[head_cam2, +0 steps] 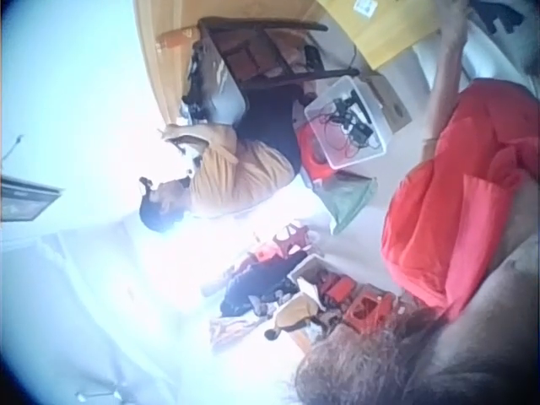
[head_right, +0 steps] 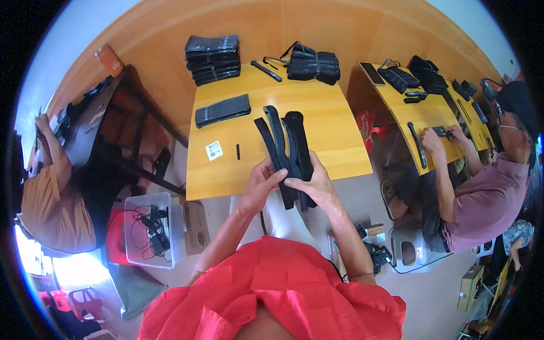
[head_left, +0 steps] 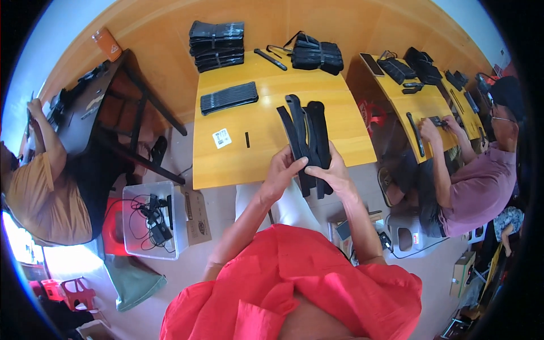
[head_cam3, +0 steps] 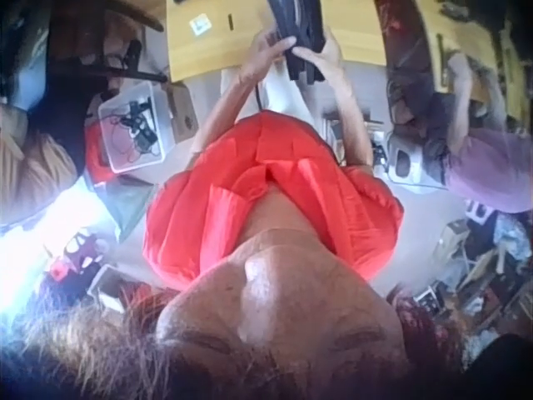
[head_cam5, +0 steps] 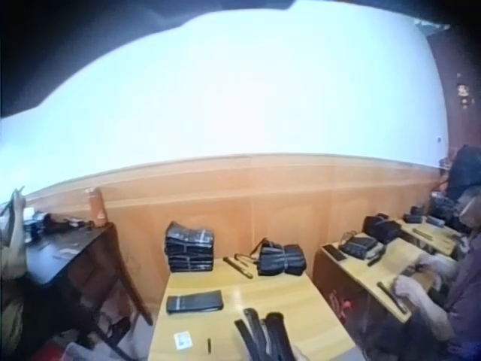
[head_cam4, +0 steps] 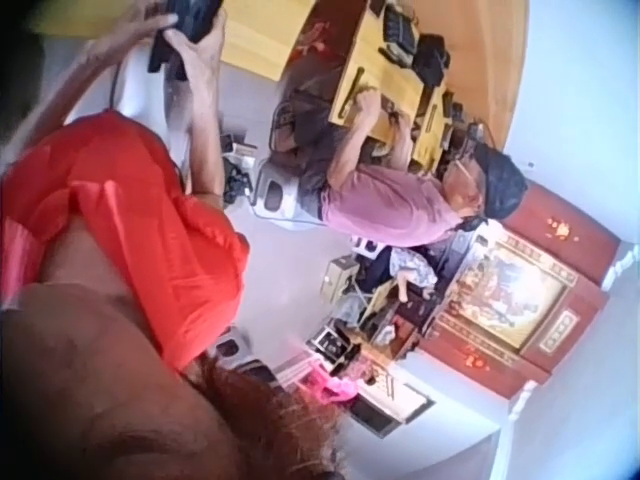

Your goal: Attaching straps and labels to black soft goods or component cases at a manufacturing workbench.

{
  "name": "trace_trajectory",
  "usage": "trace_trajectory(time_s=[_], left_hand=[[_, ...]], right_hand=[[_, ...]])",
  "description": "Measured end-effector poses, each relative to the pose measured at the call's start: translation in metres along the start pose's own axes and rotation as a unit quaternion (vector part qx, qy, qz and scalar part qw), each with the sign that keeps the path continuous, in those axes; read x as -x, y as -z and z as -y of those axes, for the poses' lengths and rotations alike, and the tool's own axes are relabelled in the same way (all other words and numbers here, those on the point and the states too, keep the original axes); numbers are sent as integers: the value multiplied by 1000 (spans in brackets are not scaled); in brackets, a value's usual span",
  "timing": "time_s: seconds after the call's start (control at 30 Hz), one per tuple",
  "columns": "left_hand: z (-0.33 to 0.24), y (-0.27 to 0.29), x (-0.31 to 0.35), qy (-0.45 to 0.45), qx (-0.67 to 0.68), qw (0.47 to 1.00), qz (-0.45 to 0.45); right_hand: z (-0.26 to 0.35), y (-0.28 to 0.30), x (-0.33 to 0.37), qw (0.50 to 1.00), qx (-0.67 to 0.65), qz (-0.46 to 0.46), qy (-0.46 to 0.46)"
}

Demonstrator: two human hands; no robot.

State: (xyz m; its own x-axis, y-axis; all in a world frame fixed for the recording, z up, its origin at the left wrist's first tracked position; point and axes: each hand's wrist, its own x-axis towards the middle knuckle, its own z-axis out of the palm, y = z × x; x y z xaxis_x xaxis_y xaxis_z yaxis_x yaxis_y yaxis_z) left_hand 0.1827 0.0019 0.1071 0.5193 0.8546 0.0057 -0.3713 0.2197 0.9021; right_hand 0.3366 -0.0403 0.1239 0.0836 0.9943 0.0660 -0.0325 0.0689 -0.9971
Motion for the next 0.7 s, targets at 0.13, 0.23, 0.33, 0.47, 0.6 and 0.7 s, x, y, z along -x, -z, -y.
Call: trace_trajectory(time_s=[0.13, 0.23, 0.33, 0.47, 0.6, 0.7], left_hand=[[-1, 12, 5, -64, -185, 979, -50], [-3, 11, 10, -64, -252, 963, -78], [-4, 17, 12, -46, -193, 978, -64], [-16, 21, 18, 30, -107, 994, -1], [-14, 19, 20, -17, -113, 993, 20], [-22, 9, 22, -71, -93, 993, -30]], right_hand=[[-6, -13, -3, 998, -43, 24, -34], [-8, -19, -1, 997, -60, -20, -54], [0, -24, 1, 998, -48, -30, -37], [7, -23, 4, 997, -77, -3, -23], [16, -21, 5, 995, -90, 19, -33], [13, -21, 6, 994, -104, 16, -29]])
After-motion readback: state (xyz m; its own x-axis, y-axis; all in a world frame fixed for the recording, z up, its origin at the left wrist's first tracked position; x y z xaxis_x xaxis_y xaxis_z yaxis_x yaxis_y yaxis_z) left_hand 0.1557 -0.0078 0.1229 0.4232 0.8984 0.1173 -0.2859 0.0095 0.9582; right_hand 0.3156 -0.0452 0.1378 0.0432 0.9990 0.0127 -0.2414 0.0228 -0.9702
